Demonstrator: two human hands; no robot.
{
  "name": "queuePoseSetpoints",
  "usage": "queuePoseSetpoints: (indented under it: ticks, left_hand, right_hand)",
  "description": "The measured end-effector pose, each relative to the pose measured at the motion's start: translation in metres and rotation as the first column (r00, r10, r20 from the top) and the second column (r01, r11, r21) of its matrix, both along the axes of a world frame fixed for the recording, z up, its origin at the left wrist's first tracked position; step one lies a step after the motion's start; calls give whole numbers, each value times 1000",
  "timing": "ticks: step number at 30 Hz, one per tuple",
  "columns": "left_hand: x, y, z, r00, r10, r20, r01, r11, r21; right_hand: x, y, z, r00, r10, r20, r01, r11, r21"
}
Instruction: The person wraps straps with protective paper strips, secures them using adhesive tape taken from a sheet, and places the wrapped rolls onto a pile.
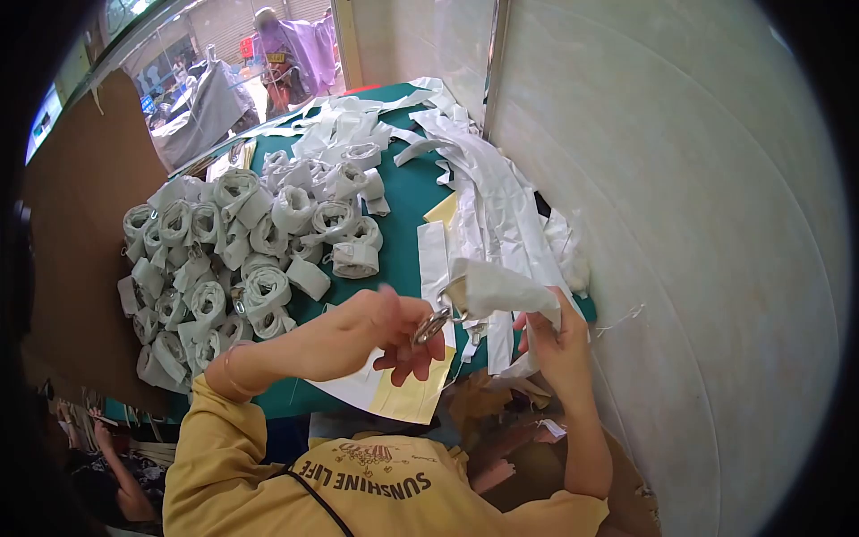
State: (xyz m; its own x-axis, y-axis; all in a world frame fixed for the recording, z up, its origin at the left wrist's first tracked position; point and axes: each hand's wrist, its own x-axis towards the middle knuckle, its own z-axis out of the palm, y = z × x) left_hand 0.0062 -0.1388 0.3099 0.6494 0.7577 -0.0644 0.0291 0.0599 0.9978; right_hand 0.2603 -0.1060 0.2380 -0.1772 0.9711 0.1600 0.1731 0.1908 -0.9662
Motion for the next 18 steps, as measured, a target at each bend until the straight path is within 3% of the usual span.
queuePoseSetpoints:
  ticks: [3, 4, 5, 7, 8, 9, 12, 16, 18]
  left_hand:
    - [-3, 18, -4, 997, -76, 24, 79, 967, -243]
    - [-6, 34, -14, 979, -181, 91, 202, 904, -377]
    - [-4, 38, -11, 980, -176, 92, 197, 905, -378]
    - [7, 45, -9, 945, -216, 245, 326, 683, -653]
    - [8, 49, -16, 892, -258, 371, 447, 628, -637]
    - [11, 50, -15, 890, -258, 376, 451, 622, -640]
    - [18, 49, 1, 981, -151, 122, 194, 710, -677]
    - [12, 48, 3, 946, -311, 92, 307, 769, -560]
    - [9, 52, -2, 924, -380, 33, 338, 776, -532]
  right_hand:
    - [1, 3, -9, 999, 47, 23, -48, 996, 69]
    - [2, 4, -10, 998, 50, 25, -51, 996, 68]
    - [3, 4, -11, 998, 60, 15, -61, 995, 83]
    - [1, 6, -12, 997, 75, 6, -75, 993, 93]
    - [1, 8, -11, 997, 67, 40, -71, 993, 98]
    - [1, 9, -11, 996, 56, 75, -64, 993, 99]
    - [5, 13, -21, 987, 7, 160, -34, 985, 170]
    - [14, 9, -23, 969, -54, 241, 5, 980, 198]
    - [16, 7, -25, 938, -218, 269, 78, 890, 449]
